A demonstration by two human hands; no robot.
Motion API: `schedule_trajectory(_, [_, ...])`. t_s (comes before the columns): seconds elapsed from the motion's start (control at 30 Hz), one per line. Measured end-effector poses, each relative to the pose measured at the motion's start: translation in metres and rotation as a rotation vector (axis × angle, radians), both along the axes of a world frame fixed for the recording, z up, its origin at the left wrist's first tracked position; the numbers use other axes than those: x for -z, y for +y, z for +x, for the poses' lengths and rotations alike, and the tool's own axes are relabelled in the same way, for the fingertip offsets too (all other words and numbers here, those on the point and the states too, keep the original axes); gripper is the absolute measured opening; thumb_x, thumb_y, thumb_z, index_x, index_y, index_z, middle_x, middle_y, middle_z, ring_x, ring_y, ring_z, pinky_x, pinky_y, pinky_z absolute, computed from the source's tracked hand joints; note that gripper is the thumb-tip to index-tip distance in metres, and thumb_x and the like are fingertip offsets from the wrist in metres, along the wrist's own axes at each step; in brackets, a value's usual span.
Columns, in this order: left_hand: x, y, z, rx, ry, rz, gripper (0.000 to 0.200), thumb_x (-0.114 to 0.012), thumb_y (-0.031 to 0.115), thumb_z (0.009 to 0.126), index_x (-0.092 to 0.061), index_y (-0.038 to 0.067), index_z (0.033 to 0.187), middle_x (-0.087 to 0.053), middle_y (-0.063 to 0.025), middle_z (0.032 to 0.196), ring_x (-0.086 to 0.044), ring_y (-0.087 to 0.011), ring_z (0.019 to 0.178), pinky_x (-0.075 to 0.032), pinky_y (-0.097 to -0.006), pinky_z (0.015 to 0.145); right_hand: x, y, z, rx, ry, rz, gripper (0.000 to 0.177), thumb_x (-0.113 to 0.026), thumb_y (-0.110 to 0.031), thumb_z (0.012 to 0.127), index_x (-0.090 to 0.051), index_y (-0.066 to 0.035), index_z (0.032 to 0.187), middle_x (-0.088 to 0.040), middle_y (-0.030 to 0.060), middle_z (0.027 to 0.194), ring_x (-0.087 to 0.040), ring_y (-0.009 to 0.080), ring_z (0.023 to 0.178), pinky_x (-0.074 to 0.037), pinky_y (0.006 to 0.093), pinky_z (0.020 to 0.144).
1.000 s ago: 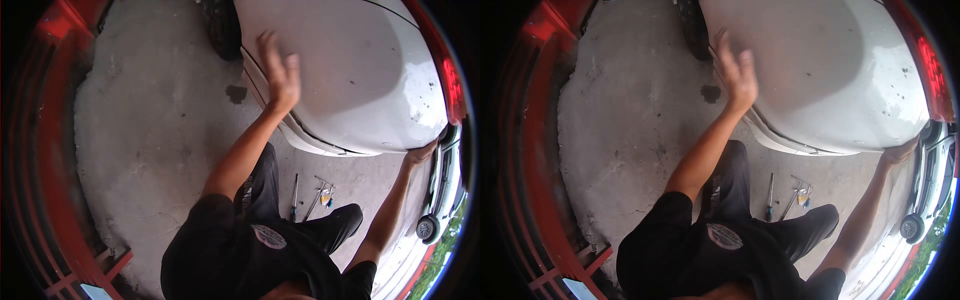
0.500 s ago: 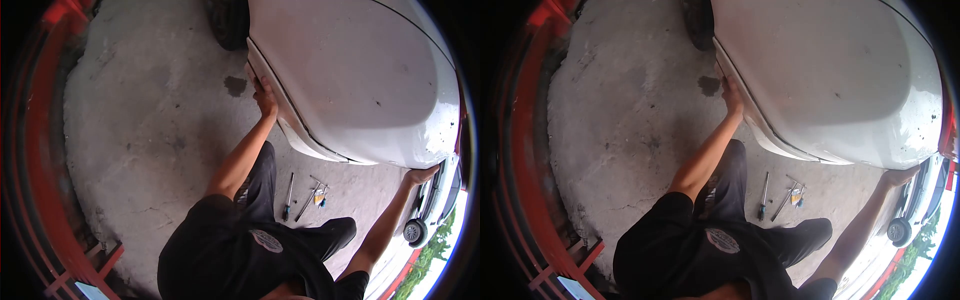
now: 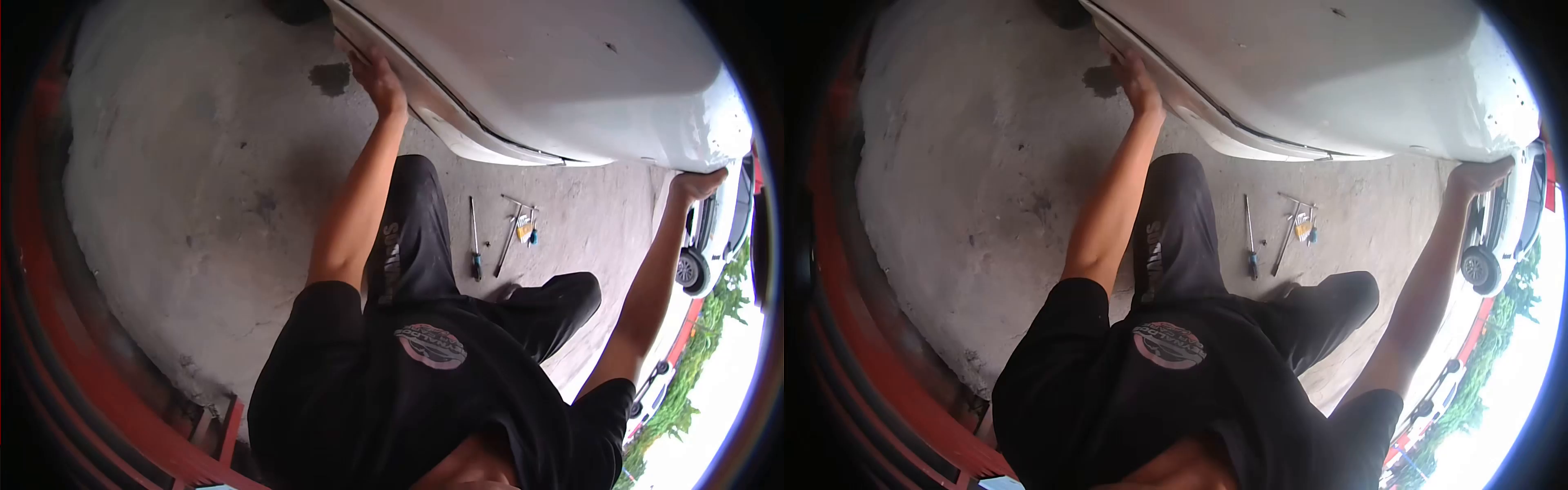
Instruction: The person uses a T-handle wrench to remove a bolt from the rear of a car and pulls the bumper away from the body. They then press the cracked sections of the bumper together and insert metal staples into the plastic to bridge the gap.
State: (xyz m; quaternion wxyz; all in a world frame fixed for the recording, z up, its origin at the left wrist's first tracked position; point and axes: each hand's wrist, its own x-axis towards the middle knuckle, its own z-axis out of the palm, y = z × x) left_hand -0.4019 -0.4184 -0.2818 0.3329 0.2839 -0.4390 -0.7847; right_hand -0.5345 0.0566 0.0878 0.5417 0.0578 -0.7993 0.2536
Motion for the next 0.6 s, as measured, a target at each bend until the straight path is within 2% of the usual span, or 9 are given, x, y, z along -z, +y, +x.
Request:
schedule_trajectory(0.03, [-0.006, 0.011, 0.015, 0.015, -0.004, 0.001, 0.095, -0.045, 0.069, 0.103, -0.006, 0.015, 0.17, -0.021, -0.0265, 0.167, -0.032, -0.0471, 0.151, -0.032, -0.0595, 0.121, 0.001, 0.017, -0.01, 0.011, 0.006, 0.075, 0.033, -0.049, -0.024, 0.104, -0.063, 0.001, 0.119, -0.067, 0.0172, 0.117, -0.067, 0.0283, 0.107, -0.06, 0.0431, 0.089])
schedule_trajectory(0.1, [-0.03, 0.042, 0.062, 0.224, 0.053, 0.185, 0.117, -0.068, 0.062, 0.096, 0.006, 0.009, 0.169, -0.007, -0.0224, 0.173, -0.019, -0.0393, 0.157, -0.023, -0.0538, 0.127, 0.0, -0.003, 0.003, 0.109, 0.014, 0.167, 0.034, -0.048, -0.025, 0.105, -0.062, 0.002, 0.12, -0.067, 0.0184, 0.118, -0.067, 0.0292, 0.11, -0.059, 0.0436, 0.09])
schedule_trajectory(0.17, [-0.007, 0.082, 0.081, 0.378, 0.103, 0.185, 0.124, -0.077, 0.062, 0.089, 0.012, 0.027, 0.168, -0.003, -0.0137, 0.174, -0.014, -0.0398, 0.159, -0.03, -0.0751, 0.116, -0.003, -0.031, 0.021, -0.124, -0.026, -0.115, 0.035, -0.047, -0.025, 0.105, -0.062, 0.003, 0.121, -0.068, 0.0199, 0.12, -0.068, 0.0313, 0.11, -0.058, 0.0433, 0.089])
schedule_trajectory(0.2, [-0.007, 0.095, 0.08, 0.34, 0.238, 0.208, 0.127, -0.08, 0.061, 0.087, 0.013, 0.027, 0.168, -0.002, -0.0135, 0.173, -0.01, -0.0399, 0.159, -0.028, -0.0755, 0.117, -0.001, -0.022, 0.018, -0.083, -0.017, -0.039, 0.034, -0.05, -0.024, 0.105, -0.062, 0.004, 0.121, -0.068, 0.0197, 0.12, -0.069, 0.0298, 0.109, -0.059, 0.0412, 0.09])
schedule_trajectory(0.23, [-0.007, 0.099, 0.08, 0.362, 0.239, 0.215, 0.127, -0.08, 0.061, 0.087, 0.013, 0.027, 0.168, -0.002, -0.0135, 0.173, -0.01, -0.0399, 0.159, -0.028, -0.0755, 0.117, -0.001, -0.013, 0.015, 0.083, 0.057, 0.241, 0.031, -0.054, -0.019, 0.104, -0.063, 0.004, 0.121, -0.069, 0.0199, 0.119, -0.07, 0.0281, 0.108, -0.059, 0.04, 0.093])
schedule_trajectory(0.3, [-0.009, 0.098, 0.075, 0.31, 0.245, 0.245, 0.124, -0.08, 0.058, 0.088, 0.011, 0.029, 0.168, -0.004, -0.0126, 0.173, -0.012, -0.0394, 0.159, -0.029, -0.0758, 0.117, -0.004, -0.012, 0.01, -0.033, -0.02, 0.133, 0.031, -0.056, -0.017, 0.102, -0.059, 0.004, 0.125, -0.067, 0.0218, 0.124, -0.069, 0.0314, 0.111, -0.058, 0.0395, 0.094])
schedule_trajectory(0.37, [-0.025, 0.094, 0.082, 0.335, 0.21, 0.367, 0.119, -0.081, 0.053, 0.089, 0.005, 0.033, 0.169, -0.008, -0.0087, 0.173, -0.018, -0.0384, 0.156, -0.028, -0.0772, 0.116, -0.003, -0.025, 0.013, -0.317, -0.097, -0.195, 0.04, -0.039, -0.03, 0.108, -0.059, 0.002, 0.12, -0.068, 0.0174, 0.112, -0.068, 0.0256, 0.101, -0.058, 0.0408, 0.089])
schedule_trajectory(0.5, [-0.04, 0.092, 0.089, 0.402, 0.186, 0.341, 0.125, -0.08, 0.064, 0.084, 0.008, 0.036, 0.168, -0.008, -0.007, 0.173, -0.016, -0.0386, 0.157, -0.027, -0.0789, 0.115, 0.002, 0.065, -0.029, 0.074, 0.167, 0.564, 0.039, -0.057, -0.024, 0.107, -0.058, 0.004, 0.133, -0.067, 0.022, 0.129, -0.066, 0.0307, 0.116, -0.056, 0.0417, 0.095])
schedule_trajectory(0.6, [-0.039, 0.09, 0.094, 0.493, 0.216, 0.276, 0.134, -0.083, 0.066, 0.08, 0.016, 0.038, 0.166, 0.001, -0.0054, 0.175, -0.012, -0.0394, 0.159, -0.03, -0.0775, 0.115, -0.004, -0.027, 0.023, -0.434, -0.051, -0.097, 0.056, -0.038, -0.039, 0.113, -0.048, 0.001, 0.151, -0.053, 0.0178, 0.152, -0.046, 0.029, 0.141, -0.034, 0.0407, 0.117])
